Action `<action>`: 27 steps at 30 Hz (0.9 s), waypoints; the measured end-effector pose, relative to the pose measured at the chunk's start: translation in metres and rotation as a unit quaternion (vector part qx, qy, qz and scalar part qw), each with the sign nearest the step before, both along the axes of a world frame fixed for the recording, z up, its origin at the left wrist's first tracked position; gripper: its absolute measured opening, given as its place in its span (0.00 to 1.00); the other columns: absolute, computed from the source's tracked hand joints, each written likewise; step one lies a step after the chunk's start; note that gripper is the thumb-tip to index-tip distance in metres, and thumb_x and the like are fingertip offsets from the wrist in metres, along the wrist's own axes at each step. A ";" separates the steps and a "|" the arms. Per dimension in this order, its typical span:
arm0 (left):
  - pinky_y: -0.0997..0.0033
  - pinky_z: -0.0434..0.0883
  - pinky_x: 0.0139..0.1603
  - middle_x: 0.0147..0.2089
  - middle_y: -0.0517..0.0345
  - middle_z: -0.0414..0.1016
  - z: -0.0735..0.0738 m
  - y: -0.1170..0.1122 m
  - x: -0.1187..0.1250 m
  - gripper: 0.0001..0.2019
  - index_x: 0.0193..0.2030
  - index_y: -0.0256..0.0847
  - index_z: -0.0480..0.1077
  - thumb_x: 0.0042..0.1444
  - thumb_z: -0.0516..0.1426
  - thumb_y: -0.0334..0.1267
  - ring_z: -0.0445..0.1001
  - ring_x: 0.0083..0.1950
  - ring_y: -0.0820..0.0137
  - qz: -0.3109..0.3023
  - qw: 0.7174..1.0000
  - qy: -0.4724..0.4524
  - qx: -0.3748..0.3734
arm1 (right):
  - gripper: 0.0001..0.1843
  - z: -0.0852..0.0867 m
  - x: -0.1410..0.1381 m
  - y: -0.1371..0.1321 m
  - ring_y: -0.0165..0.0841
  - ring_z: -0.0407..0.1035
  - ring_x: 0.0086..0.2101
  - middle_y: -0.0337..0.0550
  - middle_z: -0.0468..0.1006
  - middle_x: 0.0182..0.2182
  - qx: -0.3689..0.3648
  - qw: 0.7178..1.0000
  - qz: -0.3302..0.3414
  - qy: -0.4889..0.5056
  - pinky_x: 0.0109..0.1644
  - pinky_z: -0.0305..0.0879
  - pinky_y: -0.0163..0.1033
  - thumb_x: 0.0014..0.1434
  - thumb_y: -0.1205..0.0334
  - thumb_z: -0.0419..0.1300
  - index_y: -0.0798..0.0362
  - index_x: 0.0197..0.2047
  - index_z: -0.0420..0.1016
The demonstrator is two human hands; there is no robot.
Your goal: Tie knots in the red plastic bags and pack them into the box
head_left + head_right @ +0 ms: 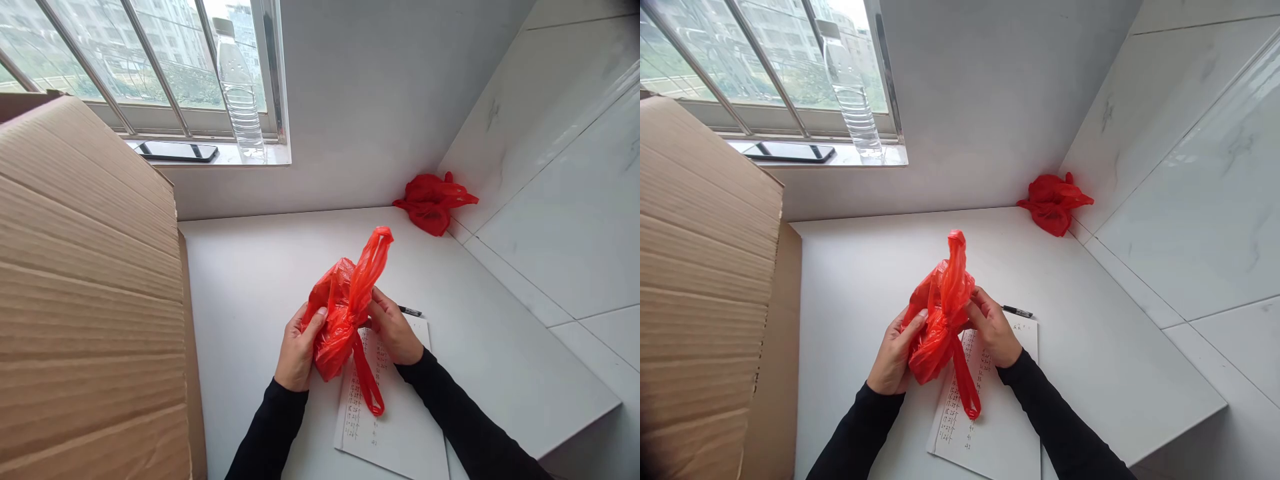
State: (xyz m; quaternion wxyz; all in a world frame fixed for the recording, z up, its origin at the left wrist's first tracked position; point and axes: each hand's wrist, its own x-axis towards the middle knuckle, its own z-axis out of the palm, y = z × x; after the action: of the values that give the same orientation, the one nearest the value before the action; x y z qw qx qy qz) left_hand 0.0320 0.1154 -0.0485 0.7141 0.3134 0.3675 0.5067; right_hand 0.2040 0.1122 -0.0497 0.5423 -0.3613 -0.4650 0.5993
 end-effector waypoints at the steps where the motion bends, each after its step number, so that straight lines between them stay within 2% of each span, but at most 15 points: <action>1: 0.73 0.72 0.32 0.39 0.55 0.79 0.000 0.000 0.000 0.14 0.46 0.40 0.74 0.55 0.65 0.42 0.74 0.28 0.72 0.002 1.000 0.003 0.004 | 0.18 0.001 -0.001 0.000 0.35 0.73 0.41 0.44 0.76 0.46 0.007 1.000 0.004 -0.003 0.44 0.72 0.40 0.66 0.49 0.58 0.47 0.56 0.71; 5: 0.73 0.73 0.34 0.40 0.54 0.80 0.000 0.000 0.001 0.17 0.47 0.38 0.74 0.52 0.67 0.40 0.76 0.29 0.72 0.018 1.000 0.009 0.006 | 0.16 0.000 -0.002 0.000 0.32 0.71 0.36 0.42 0.77 0.40 0.025 1.000 0.008 -0.016 0.40 0.70 0.36 0.62 0.49 0.64 0.48 0.49 0.73; 9: 0.72 0.72 0.31 0.35 0.54 0.80 -0.005 0.002 0.002 0.15 0.41 0.36 0.74 0.52 0.67 0.45 0.75 0.27 0.71 0.033 0.999 0.014 -0.003 | 0.12 0.000 -0.001 0.000 0.29 0.68 0.32 0.39 0.75 0.34 0.023 0.999 -0.007 -0.028 0.35 0.68 0.32 0.62 0.53 0.65 0.51 0.45 0.75; 11: 0.72 0.71 0.30 0.34 0.54 0.80 -0.007 0.003 0.003 0.15 0.38 0.35 0.74 0.53 0.66 0.47 0.74 0.25 0.72 0.036 0.999 0.017 -0.011 | 0.11 0.001 -0.001 -0.001 0.28 0.67 0.31 0.37 0.73 0.32 0.027 0.999 -0.015 -0.025 0.34 0.66 0.32 0.62 0.54 0.65 0.51 0.44 0.75; 15: 0.73 0.70 0.32 0.32 0.56 0.79 -0.008 0.004 0.002 0.14 0.38 0.36 0.75 0.54 0.65 0.47 0.72 0.26 0.73 0.039 0.999 0.012 -0.015 | 0.12 0.003 -0.001 0.000 0.30 0.67 0.33 0.38 0.72 0.33 0.015 1.000 -0.015 -0.021 0.37 0.65 0.33 0.62 0.54 0.64 0.52 0.44 0.74; 18: 0.74 0.70 0.34 0.31 0.58 0.77 -0.007 0.004 0.000 0.11 0.39 0.37 0.75 0.55 0.65 0.42 0.72 0.28 0.73 0.010 1.000 0.015 -0.005 | 0.12 0.002 -0.001 0.001 0.31 0.66 0.35 0.39 0.72 0.35 0.008 1.000 -0.026 -0.015 0.40 0.65 0.36 0.63 0.52 0.63 0.52 0.42 0.73; 22: 0.75 0.70 0.36 0.38 0.58 0.78 -0.008 0.003 -0.003 0.13 0.46 0.40 0.75 0.53 0.64 0.35 0.72 0.30 0.74 -0.036 0.999 0.013 0.018 | 0.08 -0.001 -0.002 0.000 0.28 0.62 0.29 0.35 0.69 0.30 0.013 0.999 -0.047 -0.003 0.37 0.64 0.35 0.64 0.55 0.62 0.50 0.38 0.71; 25: 0.73 0.71 0.40 0.42 0.57 0.79 -0.009 0.003 -0.002 0.16 0.48 0.41 0.74 0.51 0.65 0.33 0.75 0.34 0.72 -0.030 0.999 -0.007 0.029 | 0.06 0.000 -0.003 -0.002 0.28 0.63 0.28 0.35 0.71 0.31 0.010 0.999 -0.032 0.009 0.36 0.65 0.34 0.66 0.56 0.60 0.47 0.44 0.71; 27: 0.72 0.71 0.43 0.42 0.56 0.79 -0.010 0.004 -0.002 0.16 0.46 0.41 0.74 0.50 0.66 0.33 0.76 0.38 0.70 -0.010 0.999 -0.015 0.028 | 0.11 0.002 -0.003 -0.002 0.30 0.67 0.31 0.38 0.74 0.36 0.009 1.000 -0.007 0.012 0.38 0.67 0.36 0.67 0.55 0.59 0.45 0.51 0.70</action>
State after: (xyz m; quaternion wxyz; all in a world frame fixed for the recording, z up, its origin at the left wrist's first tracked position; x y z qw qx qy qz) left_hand 0.0301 0.1193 -0.0582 0.7154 0.3291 0.3391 0.5147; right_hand 0.2009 0.1101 -0.0474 0.5555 -0.3526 -0.4607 0.5956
